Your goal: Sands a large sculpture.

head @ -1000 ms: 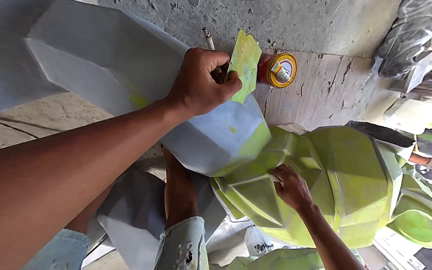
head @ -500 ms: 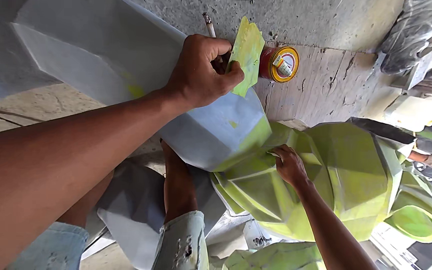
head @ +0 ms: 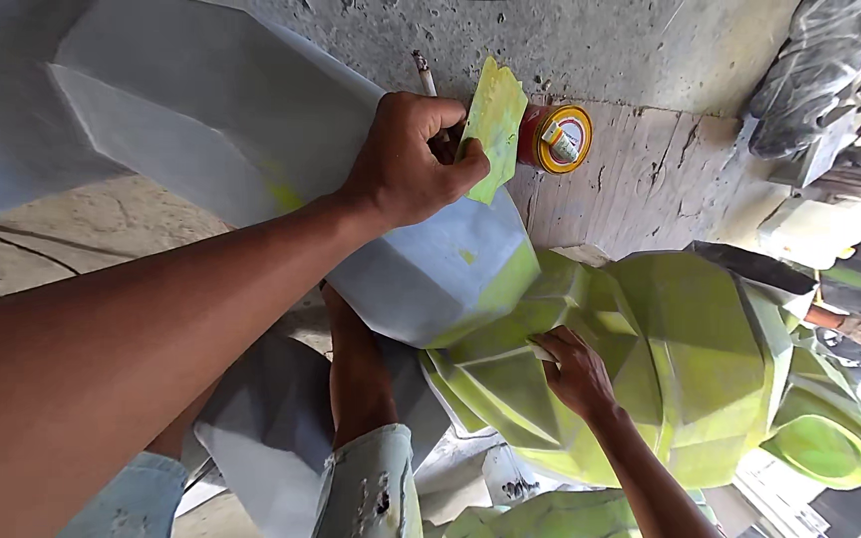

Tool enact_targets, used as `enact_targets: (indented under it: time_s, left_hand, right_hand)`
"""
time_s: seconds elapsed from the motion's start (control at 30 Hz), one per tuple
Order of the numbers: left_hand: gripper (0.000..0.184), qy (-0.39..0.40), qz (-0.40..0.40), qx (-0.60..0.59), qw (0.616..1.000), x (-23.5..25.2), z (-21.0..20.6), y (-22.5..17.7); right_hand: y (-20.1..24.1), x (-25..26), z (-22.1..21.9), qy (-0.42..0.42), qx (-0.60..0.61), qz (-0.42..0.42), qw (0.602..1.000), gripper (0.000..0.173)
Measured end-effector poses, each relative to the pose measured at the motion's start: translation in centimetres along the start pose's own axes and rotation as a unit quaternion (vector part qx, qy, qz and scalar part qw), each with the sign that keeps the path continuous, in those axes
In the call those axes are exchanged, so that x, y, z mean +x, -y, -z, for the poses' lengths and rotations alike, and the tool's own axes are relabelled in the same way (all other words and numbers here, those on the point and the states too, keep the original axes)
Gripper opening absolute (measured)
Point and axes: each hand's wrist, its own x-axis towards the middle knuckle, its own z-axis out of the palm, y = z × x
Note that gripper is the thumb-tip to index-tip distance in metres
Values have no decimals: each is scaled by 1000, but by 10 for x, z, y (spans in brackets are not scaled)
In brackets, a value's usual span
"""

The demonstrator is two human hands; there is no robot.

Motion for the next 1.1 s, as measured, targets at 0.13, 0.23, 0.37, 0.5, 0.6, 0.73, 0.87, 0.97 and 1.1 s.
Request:
enact_targets:
  time_s: [0.13,0.23,0.37,0.5,0.6,0.73,0.87,0.97,1.1]
  left_hand:
    - [19,-1,-2,0,1000,0,1,0]
    - [19,-1,-3,5,1000,0,0,0]
    - [19,-3,-6,7,1000,0,0,0]
    - [18,-1,-5,9,1000,0,0,0]
    - [18,-2,-7,9,1000,0,0,-1]
    - [18,-4,-10,9,1000,0,0,0]
    - [18,-2,-8,16,1000,-1,0,-1]
    - [18,-1,-8,24,1000,-1,0,-1]
    - [17,2,-4,30,1000,0,0,-4]
  right_hand:
    - [-8,15,31,-62,91,-1,994,28]
    - [-22,31,50,-114,114,-47,986,28]
    - [-37,45,51,-93,102,-79,987,31]
    - [-41,47,39,-47,96,-75,991,29]
    - [-37,46,34,-58,114,-78,989,28]
    - [-32,40,34,-85,144,-99,981,29]
    - [-27,28,37,-101,180,-152,967,28]
    - [-23,18,31,-83,140,-97,982,27]
    - [-26,27,24,-43,99,-45,993,28]
